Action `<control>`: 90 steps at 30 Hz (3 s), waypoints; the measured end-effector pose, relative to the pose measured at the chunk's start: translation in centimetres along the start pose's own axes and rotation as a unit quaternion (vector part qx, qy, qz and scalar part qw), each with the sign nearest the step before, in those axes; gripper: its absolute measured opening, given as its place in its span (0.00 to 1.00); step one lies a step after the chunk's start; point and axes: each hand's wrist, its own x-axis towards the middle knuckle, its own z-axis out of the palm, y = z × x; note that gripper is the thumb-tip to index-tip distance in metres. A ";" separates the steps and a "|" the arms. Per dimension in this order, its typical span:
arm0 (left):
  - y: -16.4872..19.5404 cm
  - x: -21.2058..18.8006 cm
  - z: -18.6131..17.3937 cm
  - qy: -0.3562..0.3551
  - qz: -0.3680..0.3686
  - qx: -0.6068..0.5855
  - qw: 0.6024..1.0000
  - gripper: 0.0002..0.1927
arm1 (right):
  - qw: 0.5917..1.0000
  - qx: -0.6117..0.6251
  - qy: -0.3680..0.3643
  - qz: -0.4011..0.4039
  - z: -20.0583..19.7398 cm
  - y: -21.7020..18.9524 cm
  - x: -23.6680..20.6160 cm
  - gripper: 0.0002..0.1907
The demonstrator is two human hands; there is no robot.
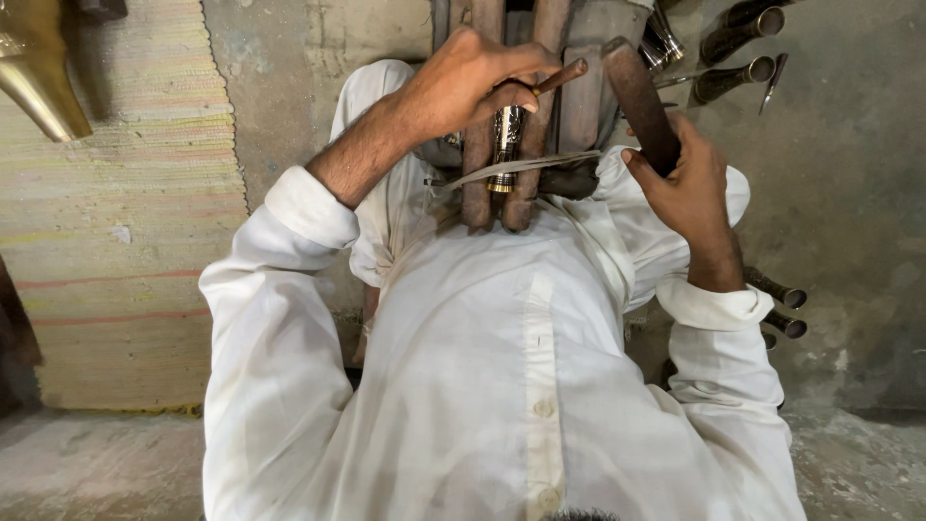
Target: The person sits on the floor with a brass vessel held in a wooden fixture on their lap and decorates its surface by hand. They hold a small chisel against the metal with one hand and strike it with a wooden mallet held in the other hand, repeatedly repositioning the chisel to work patterned areas of the vessel.
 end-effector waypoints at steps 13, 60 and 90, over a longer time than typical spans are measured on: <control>-0.5 0.2 0.5 0.011 0.023 0.029 0.999 0.17 | 0.905 -0.292 0.208 -0.229 -2.2 0.1 1.3 0.19; -1.2 -0.5 -0.1 -0.010 0.057 -0.018 0.998 0.21 | 0.921 -0.276 0.167 -0.219 -4.1 -3.5 -0.8 0.20; -0.5 0.2 -0.3 0.009 0.047 -0.029 0.998 0.19 | 0.920 -0.344 0.107 -0.157 -4.6 -2.3 -0.9 0.20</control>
